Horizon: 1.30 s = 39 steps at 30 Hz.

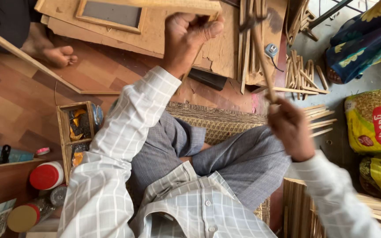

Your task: The person sits on the floor and assembles wooden picture frames by joining thin wooden strips with nails and a hammer. They handle multiple frame pieces, a framed photograph, and a container of nails, repeatedly hammering nails to secure the joints.

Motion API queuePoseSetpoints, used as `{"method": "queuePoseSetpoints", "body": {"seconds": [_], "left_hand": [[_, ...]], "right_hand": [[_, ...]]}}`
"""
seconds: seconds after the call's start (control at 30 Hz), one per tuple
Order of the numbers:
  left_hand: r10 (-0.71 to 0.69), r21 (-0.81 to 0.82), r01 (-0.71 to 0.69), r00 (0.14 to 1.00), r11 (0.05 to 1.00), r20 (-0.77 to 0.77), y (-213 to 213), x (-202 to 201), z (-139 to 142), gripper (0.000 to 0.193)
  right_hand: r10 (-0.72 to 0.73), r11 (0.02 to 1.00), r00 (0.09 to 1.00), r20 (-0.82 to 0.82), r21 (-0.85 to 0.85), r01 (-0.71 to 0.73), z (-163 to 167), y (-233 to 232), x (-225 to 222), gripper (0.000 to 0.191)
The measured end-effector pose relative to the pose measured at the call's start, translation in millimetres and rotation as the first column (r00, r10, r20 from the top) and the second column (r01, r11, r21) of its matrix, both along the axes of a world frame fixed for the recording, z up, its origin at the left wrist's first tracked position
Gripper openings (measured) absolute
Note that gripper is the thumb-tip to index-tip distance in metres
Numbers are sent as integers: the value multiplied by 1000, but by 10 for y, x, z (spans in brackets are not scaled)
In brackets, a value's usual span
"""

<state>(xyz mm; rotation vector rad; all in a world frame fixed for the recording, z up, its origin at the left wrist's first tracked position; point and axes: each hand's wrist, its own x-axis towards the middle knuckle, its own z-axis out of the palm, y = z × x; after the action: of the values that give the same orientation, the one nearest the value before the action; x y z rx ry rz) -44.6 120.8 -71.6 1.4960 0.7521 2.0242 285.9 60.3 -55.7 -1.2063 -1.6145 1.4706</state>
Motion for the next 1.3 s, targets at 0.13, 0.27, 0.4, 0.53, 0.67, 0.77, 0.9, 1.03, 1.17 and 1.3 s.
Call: {"method": "queuePoseSetpoints", "body": {"seconds": [0.13, 0.27, 0.4, 0.53, 0.67, 0.77, 0.9, 1.03, 1.17, 1.3], "left_hand": [[97, -29, -95, 992, 995, 82, -44, 117, -171, 31], [351, -29, -363, 915, 931, -199, -114, 116, -47, 24], [217, -10, -223, 959, 975, -181, -220, 93, 474, 31], [-98, 22, 101, 989, 995, -112, -448, 138, 1211, 32], [-351, -31, 350, 931, 936, -104, -660, 99, 1882, 33], [-411, -99, 400, 903, 911, -129, -764, 8, 2193, 20], [-322, -173, 281, 898, 944, -299, -771, -278, 2368, 14], [-312, -133, 283, 874, 950, -372, -540, -521, 2398, 27], [-164, -81, 143, 891, 986, -423, -346, -489, 2297, 23], [274, 232, -156, 700, 960, -659, -320, -367, 2211, 19]], "right_hand": [[-105, 897, 993, -56, -436, 70, -1099, -170, -173, 21], [-164, 666, 979, -122, -746, 18, -2088, -233, -407, 11], [-197, 628, 961, -192, -778, -27, -2424, -172, -482, 21], [-260, 814, 963, -66, -551, 182, -2336, -102, -441, 49], [-269, 884, 958, -99, -421, 205, -2232, -54, -390, 59], [-278, 888, 952, -129, -412, 203, -2218, -35, -341, 52], [-297, 930, 946, -131, -265, 255, -2116, 15, -269, 49], [-433, 896, 889, -148, 40, 443, -1692, 222, -169, 51], [-464, 737, 794, -393, 326, 592, -1051, 419, 42, 60], [-499, 488, 773, -391, 610, 624, -440, 401, 293, 71]]}}
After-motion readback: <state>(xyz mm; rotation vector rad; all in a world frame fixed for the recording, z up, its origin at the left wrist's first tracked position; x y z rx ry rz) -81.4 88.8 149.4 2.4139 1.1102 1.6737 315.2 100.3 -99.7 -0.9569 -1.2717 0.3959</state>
